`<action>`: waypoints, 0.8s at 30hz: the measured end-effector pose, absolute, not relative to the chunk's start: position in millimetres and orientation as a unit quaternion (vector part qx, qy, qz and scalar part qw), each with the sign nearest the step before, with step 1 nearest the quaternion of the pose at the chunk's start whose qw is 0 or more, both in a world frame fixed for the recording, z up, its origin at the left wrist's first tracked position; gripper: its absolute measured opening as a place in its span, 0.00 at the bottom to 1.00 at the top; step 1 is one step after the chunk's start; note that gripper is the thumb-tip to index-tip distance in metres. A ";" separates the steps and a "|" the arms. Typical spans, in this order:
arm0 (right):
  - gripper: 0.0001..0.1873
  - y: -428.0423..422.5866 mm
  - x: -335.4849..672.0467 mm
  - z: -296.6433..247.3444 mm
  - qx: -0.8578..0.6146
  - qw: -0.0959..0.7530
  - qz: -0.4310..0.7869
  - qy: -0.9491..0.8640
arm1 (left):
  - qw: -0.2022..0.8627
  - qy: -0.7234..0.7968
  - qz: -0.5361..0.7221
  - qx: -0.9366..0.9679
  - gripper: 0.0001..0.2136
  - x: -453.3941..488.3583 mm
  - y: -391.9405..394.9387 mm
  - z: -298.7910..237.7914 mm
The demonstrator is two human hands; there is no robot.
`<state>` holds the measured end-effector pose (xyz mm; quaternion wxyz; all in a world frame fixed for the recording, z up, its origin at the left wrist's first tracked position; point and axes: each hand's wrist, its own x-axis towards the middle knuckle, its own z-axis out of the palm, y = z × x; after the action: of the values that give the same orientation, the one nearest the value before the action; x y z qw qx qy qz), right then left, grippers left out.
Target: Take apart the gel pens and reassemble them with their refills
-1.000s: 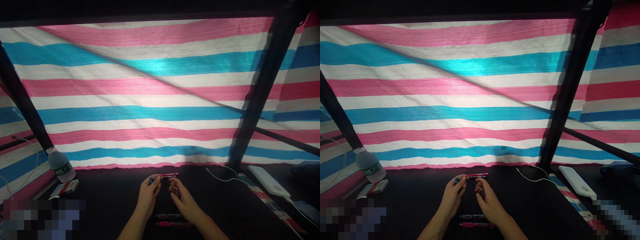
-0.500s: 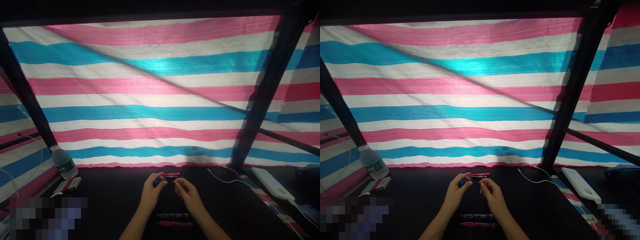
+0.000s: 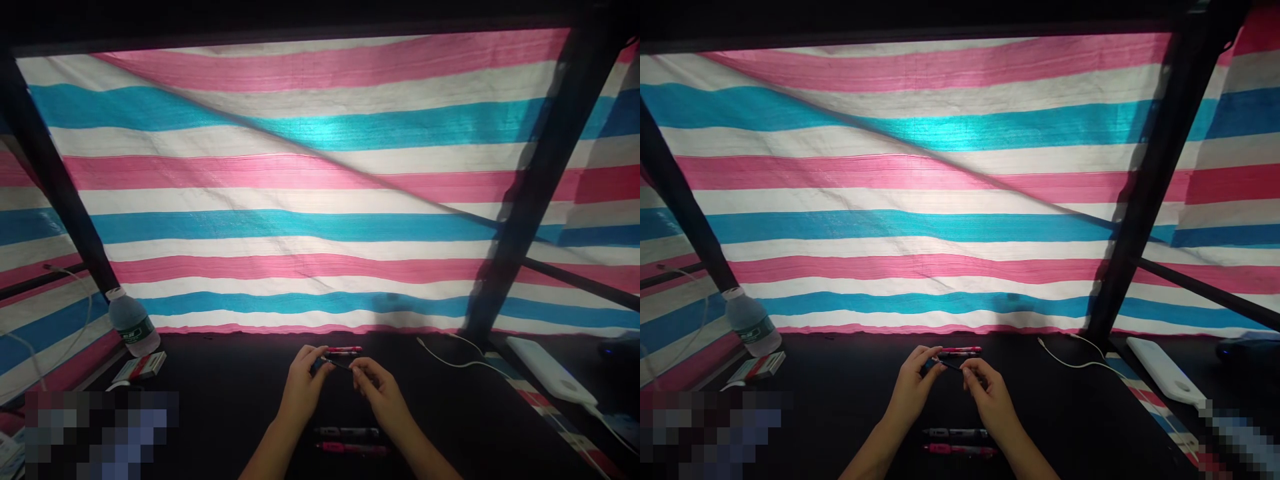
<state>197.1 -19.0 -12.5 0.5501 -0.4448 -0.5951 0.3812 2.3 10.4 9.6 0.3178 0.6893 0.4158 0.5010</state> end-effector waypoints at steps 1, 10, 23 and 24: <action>0.21 -19.1 197.0 -11.9 -0.443 0.551 0.382 -0.595 | 0.317 0.416 0.501 0.690 0.13 2.2 10.6 9.2; 0.20 -20.1 197.9 -7.8 -0.465 0.533 0.336 -0.622 | 0.238 0.430 0.473 0.731 0.13 -2.4 12.6 2.0; 0.14 -23.8 200.2 -2.9 -0.458 0.520 0.319 -0.647 | 0.059 0.416 0.354 0.835 0.15 -3.7 14.2 -4.8; 0.13 -23.9 200.0 -2.4 -0.454 0.517 0.341 -0.641 | 0.074 0.412 0.356 0.835 0.15 -2.3 13.4 -5.3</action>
<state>200.0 -23.9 -2.4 0.5166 -0.4541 -0.6408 0.3409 -2.3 13.4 -5.3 0.0736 0.8355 0.4125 0.3556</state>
